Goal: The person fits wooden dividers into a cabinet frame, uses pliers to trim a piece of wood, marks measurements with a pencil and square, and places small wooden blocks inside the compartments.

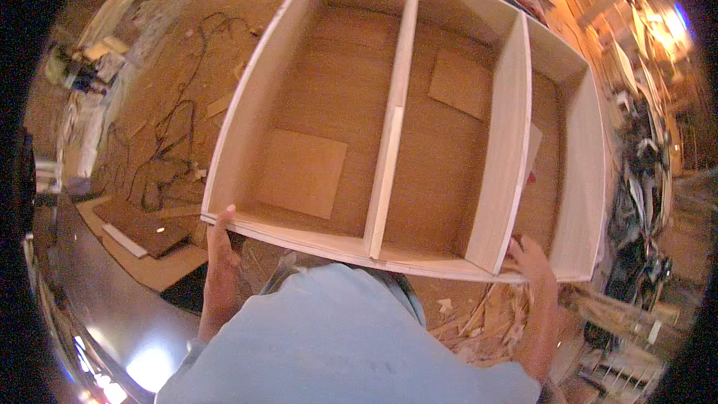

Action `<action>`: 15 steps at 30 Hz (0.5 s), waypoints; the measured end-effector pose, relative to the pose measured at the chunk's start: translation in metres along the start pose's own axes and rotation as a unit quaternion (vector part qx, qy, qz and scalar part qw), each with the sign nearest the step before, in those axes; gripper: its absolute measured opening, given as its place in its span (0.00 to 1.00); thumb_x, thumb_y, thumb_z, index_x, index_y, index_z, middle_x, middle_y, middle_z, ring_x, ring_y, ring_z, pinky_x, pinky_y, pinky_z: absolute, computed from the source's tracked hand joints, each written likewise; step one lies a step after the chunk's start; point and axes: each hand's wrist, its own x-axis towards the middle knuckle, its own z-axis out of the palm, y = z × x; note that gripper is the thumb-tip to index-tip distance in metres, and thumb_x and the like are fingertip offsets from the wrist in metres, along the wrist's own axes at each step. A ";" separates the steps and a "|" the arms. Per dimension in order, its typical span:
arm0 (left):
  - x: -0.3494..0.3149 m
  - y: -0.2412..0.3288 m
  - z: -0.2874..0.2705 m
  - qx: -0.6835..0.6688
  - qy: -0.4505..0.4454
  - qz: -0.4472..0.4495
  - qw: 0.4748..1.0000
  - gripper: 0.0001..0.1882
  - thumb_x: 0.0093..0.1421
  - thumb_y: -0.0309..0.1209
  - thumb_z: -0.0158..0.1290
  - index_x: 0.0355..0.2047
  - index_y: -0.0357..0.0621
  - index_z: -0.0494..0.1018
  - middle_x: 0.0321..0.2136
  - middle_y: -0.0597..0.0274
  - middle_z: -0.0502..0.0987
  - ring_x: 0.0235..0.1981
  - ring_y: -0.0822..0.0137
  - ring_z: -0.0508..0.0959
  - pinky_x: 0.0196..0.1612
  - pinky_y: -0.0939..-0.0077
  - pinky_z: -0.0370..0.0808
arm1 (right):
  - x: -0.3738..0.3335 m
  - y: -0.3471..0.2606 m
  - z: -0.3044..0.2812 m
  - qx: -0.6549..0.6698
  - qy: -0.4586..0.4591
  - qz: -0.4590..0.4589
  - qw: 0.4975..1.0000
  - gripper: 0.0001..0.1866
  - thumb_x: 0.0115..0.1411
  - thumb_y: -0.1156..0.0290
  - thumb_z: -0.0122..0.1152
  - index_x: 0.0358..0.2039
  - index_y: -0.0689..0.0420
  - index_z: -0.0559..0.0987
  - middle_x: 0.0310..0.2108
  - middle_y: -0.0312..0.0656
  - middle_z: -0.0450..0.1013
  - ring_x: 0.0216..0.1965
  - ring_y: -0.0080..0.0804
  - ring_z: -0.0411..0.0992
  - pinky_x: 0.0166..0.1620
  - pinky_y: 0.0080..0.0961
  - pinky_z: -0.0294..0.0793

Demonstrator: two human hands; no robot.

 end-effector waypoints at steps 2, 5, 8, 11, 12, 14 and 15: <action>0.003 0.000 -0.010 -0.001 0.004 -0.018 1.000 0.28 0.56 0.31 0.61 0.57 0.41 0.68 0.45 0.60 0.75 0.43 0.64 0.79 0.41 0.65 0.81 | -0.005 0.005 0.001 0.072 0.096 0.011 0.993 0.35 0.66 0.42 0.57 0.47 0.68 0.77 0.44 0.62 0.76 0.49 0.54 0.75 0.54 0.39 0.71; 0.004 -0.005 -0.026 0.020 0.009 -0.013 1.000 0.29 0.56 0.30 0.60 0.58 0.43 0.67 0.45 0.60 0.74 0.42 0.64 0.79 0.39 0.67 0.81 | -0.001 0.082 -0.011 -0.219 0.448 0.050 0.865 0.37 0.62 0.44 0.63 0.53 0.68 0.73 0.52 0.61 0.74 0.52 0.59 0.73 0.59 0.43 0.69; -0.005 0.002 -0.008 0.034 0.022 -0.007 0.999 0.29 0.55 0.31 0.60 0.58 0.40 0.68 0.44 0.59 0.76 0.43 0.61 0.79 0.45 0.65 0.79 | 0.010 0.224 -0.031 -0.254 0.622 0.283 0.684 0.37 0.58 0.48 0.65 0.56 0.67 0.71 0.56 0.59 0.71 0.54 0.59 0.73 0.59 0.48 0.70; -0.005 0.007 0.005 0.015 0.004 -0.065 0.998 0.29 0.55 0.32 0.59 0.58 0.39 0.69 0.43 0.59 0.76 0.44 0.62 0.78 0.48 0.64 0.77 | -0.003 0.304 -0.040 0.329 0.447 0.310 0.772 0.33 0.56 0.54 0.65 0.54 0.66 0.71 0.53 0.56 0.72 0.52 0.57 0.73 0.54 0.50 0.75; -0.009 0.009 -0.002 -0.002 0.015 -0.091 0.996 0.29 0.55 0.32 0.59 0.58 0.40 0.69 0.42 0.60 0.76 0.44 0.62 0.77 0.48 0.64 0.77 | 0.020 0.300 -0.047 0.450 0.395 0.285 0.749 0.32 0.55 0.56 0.65 0.53 0.66 0.71 0.53 0.55 0.72 0.52 0.56 0.74 0.52 0.50 0.76; -0.013 0.013 0.001 0.036 0.023 -0.047 0.998 0.29 0.55 0.31 0.58 0.58 0.41 0.69 0.42 0.61 0.75 0.45 0.63 0.77 0.47 0.65 0.76 | 0.029 0.311 -0.039 0.563 0.360 0.273 0.692 0.30 0.54 0.60 0.64 0.52 0.66 0.72 0.51 0.54 0.72 0.51 0.54 0.74 0.48 0.52 0.79; -0.015 0.014 0.005 0.061 0.017 -0.024 0.998 0.29 0.55 0.31 0.58 0.58 0.41 0.69 0.43 0.61 0.75 0.45 0.64 0.76 0.47 0.65 0.76 | 0.023 0.322 -0.028 0.597 0.363 0.279 0.659 0.28 0.53 0.62 0.64 0.51 0.65 0.72 0.51 0.53 0.73 0.51 0.54 0.74 0.46 0.52 0.81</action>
